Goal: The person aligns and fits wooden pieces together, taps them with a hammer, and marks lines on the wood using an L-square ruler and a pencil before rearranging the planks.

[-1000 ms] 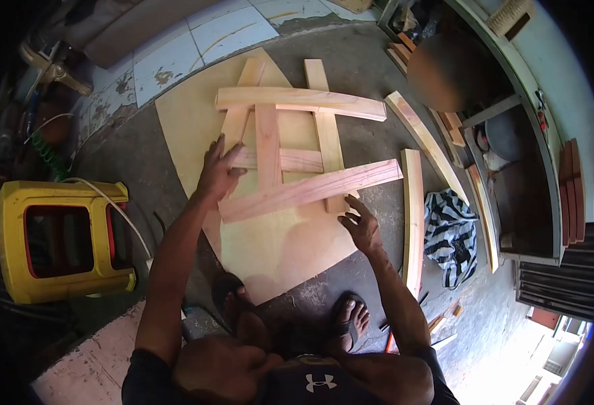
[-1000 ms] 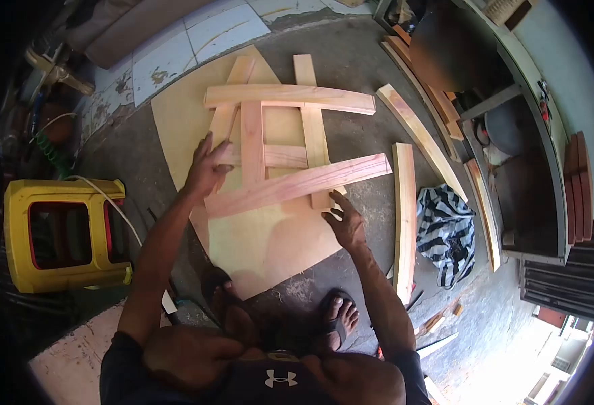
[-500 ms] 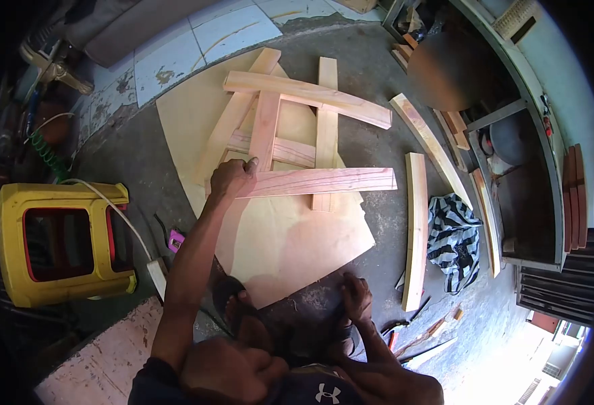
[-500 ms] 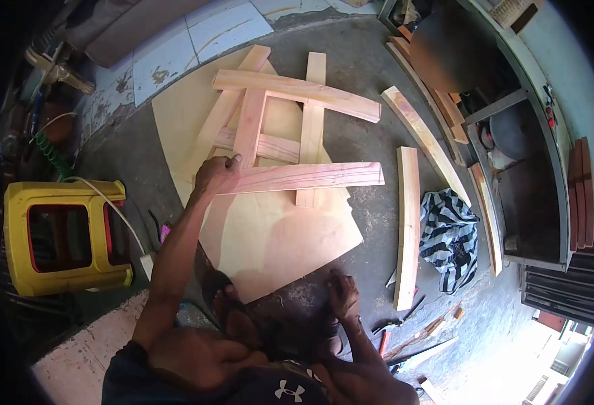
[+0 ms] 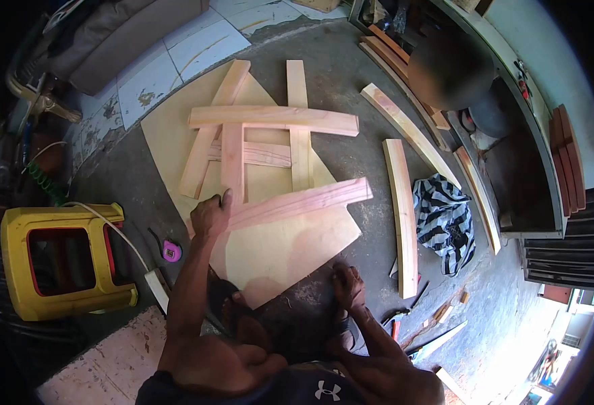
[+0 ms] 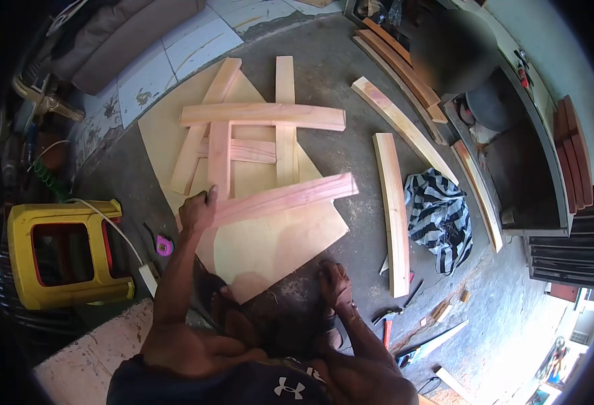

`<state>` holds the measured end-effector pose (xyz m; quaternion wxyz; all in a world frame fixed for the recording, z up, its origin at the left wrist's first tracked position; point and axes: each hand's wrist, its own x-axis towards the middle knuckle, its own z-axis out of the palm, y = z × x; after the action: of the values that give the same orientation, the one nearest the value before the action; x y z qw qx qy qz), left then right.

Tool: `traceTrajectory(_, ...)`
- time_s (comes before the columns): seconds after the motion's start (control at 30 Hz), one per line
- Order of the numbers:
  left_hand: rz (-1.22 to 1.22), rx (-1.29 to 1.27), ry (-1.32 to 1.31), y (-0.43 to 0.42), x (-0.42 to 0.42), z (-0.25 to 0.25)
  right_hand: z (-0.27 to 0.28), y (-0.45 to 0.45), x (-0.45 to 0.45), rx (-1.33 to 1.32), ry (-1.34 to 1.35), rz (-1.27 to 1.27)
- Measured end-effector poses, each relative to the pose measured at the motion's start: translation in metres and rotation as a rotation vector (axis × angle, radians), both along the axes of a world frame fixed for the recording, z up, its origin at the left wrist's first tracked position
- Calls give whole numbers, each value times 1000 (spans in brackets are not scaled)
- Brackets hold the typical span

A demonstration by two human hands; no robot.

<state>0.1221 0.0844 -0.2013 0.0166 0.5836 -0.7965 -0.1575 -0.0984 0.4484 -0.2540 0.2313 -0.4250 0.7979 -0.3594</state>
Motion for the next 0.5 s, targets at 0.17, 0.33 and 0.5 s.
traceTrajectory(0.17,-31,-34,62,34,64,-17,0,1,-2,-14,-7,9)
traceTrajectory(0.33,0,-47,70,57,92,-26,4,-1,-4,-26,-3,17)
traceTrajectory(0.5,16,-111,131,60,93,-27,8,-3,-4,-9,-44,8)
